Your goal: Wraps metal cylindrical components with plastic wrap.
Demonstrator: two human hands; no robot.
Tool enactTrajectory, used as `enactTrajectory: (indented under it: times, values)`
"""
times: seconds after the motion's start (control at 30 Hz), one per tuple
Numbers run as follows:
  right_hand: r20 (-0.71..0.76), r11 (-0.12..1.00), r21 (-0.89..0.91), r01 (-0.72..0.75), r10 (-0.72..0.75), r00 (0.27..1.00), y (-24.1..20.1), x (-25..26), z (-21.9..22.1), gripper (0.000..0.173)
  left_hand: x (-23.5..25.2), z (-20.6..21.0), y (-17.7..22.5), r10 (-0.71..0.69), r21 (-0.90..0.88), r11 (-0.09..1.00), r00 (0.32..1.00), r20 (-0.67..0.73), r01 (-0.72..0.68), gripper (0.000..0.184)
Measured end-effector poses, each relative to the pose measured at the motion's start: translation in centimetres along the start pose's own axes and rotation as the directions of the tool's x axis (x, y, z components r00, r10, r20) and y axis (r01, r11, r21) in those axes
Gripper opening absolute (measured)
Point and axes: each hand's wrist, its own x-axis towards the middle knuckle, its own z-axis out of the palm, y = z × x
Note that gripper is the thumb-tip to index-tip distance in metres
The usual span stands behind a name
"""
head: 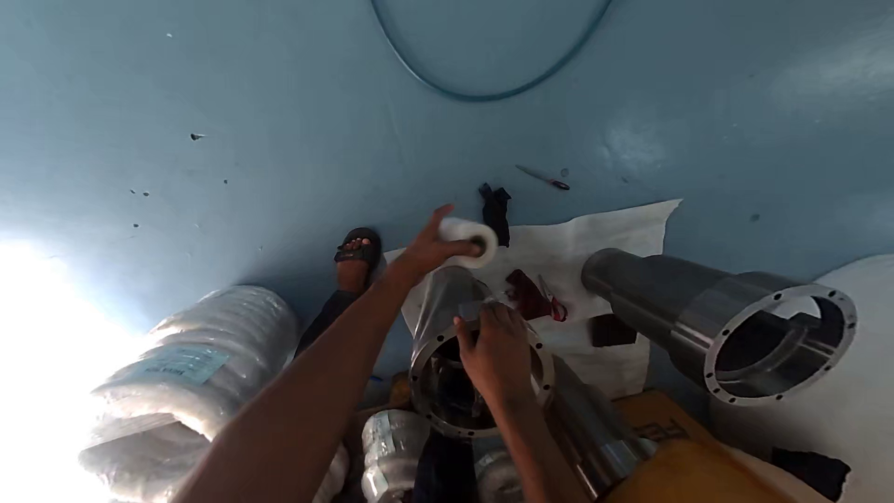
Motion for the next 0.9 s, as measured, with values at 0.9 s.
enactTrajectory:
  times: [0.9]
  values:
    - [-0.04,-0.299,0.949,0.095,0.185,0.982,20.1,2.1,4.3,0.073,2.0,17.6,0.5,-0.393,0.622,0.783,0.756,0.524,-0.025,0.09]
